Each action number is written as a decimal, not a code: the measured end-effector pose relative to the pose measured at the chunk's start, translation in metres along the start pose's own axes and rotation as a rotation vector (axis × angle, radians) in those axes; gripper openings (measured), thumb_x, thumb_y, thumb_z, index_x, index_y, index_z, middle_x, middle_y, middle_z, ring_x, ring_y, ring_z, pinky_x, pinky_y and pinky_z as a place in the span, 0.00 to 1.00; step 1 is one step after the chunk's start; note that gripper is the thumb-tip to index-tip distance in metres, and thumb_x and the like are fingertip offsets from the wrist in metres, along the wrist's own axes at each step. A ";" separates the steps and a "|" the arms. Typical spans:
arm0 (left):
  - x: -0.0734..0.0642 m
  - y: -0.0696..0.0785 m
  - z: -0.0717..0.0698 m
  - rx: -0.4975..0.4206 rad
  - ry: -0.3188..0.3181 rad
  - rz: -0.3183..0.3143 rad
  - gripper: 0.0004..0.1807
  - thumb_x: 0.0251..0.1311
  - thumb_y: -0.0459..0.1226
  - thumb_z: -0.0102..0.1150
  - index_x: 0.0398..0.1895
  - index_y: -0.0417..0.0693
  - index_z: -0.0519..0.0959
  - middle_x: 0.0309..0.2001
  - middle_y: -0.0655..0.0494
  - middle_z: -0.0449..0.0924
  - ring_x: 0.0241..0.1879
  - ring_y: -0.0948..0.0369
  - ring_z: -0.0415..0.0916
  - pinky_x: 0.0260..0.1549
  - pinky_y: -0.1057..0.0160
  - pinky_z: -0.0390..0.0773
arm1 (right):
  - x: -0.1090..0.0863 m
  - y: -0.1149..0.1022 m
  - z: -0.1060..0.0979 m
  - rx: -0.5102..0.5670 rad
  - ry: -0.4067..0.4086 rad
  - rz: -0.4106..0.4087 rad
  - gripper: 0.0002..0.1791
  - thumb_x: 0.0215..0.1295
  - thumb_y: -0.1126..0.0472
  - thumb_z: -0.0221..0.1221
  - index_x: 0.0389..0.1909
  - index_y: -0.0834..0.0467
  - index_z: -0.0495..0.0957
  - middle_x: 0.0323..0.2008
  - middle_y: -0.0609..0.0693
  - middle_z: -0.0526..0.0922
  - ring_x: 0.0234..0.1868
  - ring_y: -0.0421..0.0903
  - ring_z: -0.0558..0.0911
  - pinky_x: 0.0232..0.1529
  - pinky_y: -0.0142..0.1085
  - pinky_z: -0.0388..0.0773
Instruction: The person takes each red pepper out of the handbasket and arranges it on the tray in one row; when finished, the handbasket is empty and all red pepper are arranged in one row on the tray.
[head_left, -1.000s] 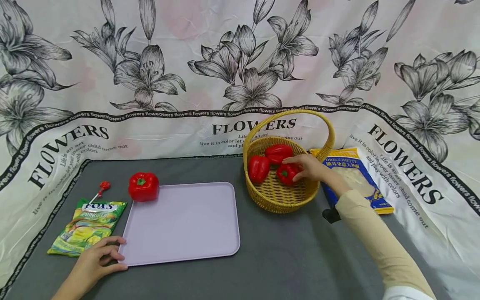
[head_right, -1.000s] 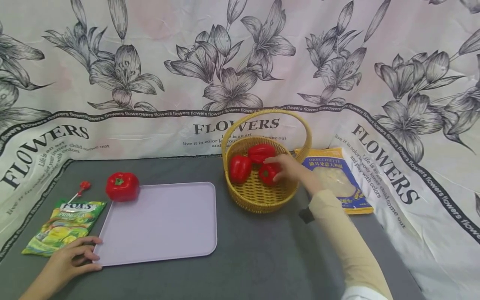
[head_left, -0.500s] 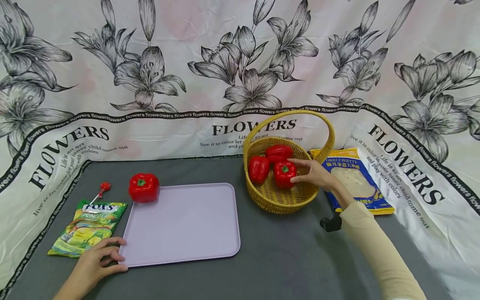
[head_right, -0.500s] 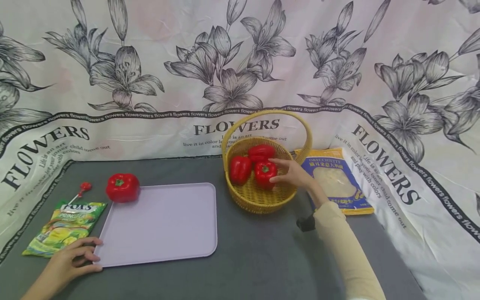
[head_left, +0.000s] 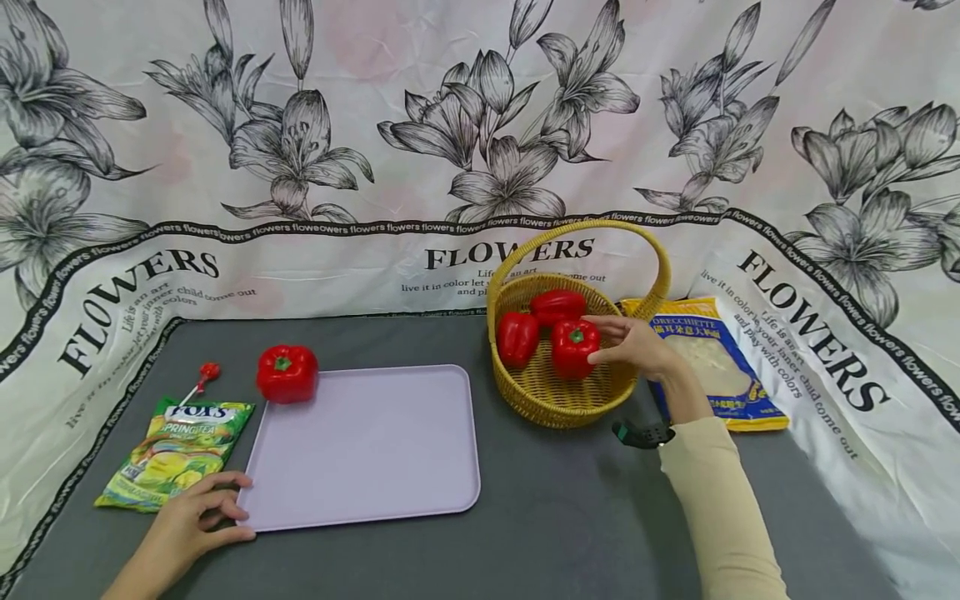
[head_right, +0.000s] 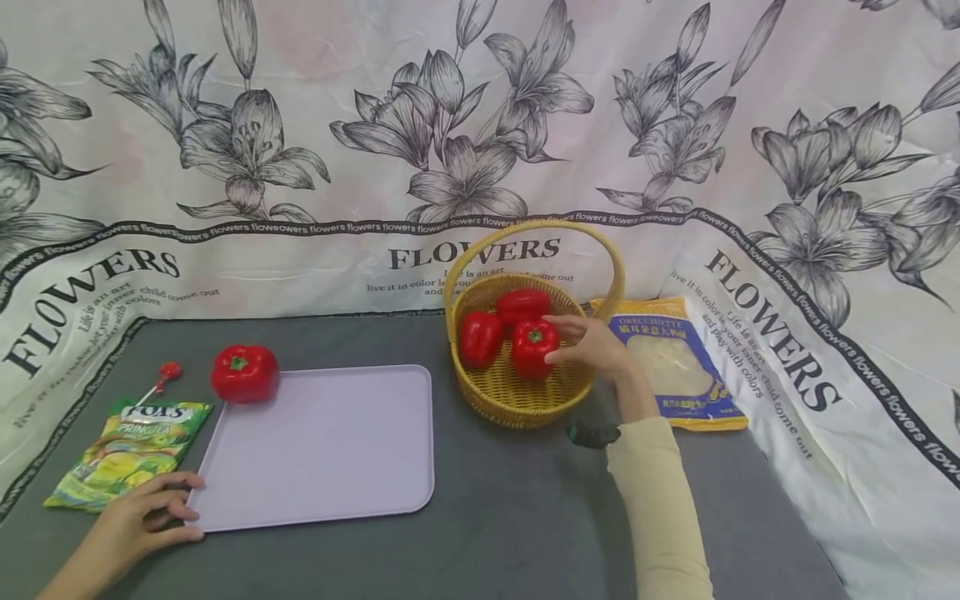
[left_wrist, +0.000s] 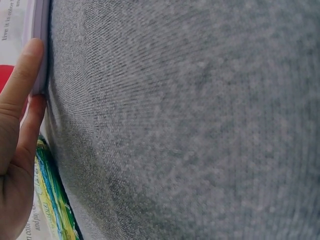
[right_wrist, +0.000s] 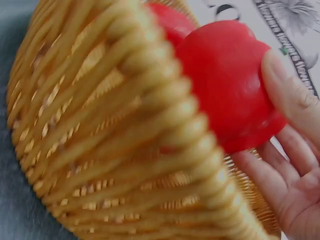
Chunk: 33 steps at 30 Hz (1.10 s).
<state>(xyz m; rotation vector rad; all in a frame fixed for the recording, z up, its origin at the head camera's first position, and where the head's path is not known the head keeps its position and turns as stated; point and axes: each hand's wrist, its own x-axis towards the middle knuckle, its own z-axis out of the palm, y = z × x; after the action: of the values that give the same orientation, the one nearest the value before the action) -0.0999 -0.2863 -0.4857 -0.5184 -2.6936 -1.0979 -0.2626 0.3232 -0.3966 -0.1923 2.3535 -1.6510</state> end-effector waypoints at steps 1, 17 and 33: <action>0.000 0.000 0.000 0.001 0.003 0.007 0.21 0.25 0.30 0.81 0.18 0.61 0.78 0.41 0.64 0.77 0.41 0.82 0.65 0.31 0.86 0.71 | -0.001 -0.001 0.000 0.028 0.009 0.008 0.38 0.54 0.70 0.68 0.66 0.68 0.64 0.62 0.57 0.72 0.65 0.55 0.68 0.49 0.32 0.78; 0.003 0.008 -0.002 0.095 -0.049 -0.087 0.19 0.26 0.33 0.81 0.17 0.61 0.78 0.43 0.51 0.78 0.40 0.78 0.67 0.31 0.85 0.71 | -0.013 -0.017 0.009 0.287 0.014 0.035 0.39 0.57 0.76 0.62 0.68 0.74 0.55 0.44 0.40 0.81 0.46 0.35 0.80 0.45 0.32 0.80; 0.002 0.004 0.000 0.078 -0.018 -0.037 0.20 0.24 0.31 0.81 0.17 0.62 0.78 0.41 0.52 0.78 0.40 0.79 0.67 0.31 0.86 0.70 | -0.027 -0.066 0.042 0.112 -0.010 -0.078 0.36 0.54 0.71 0.68 0.65 0.67 0.66 0.58 0.58 0.76 0.56 0.47 0.78 0.46 0.37 0.80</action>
<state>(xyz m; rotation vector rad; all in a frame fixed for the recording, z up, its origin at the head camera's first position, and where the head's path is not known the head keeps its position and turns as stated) -0.0998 -0.2831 -0.4827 -0.4700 -2.7594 -0.9966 -0.2271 0.2694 -0.3441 -0.2732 2.2658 -1.8077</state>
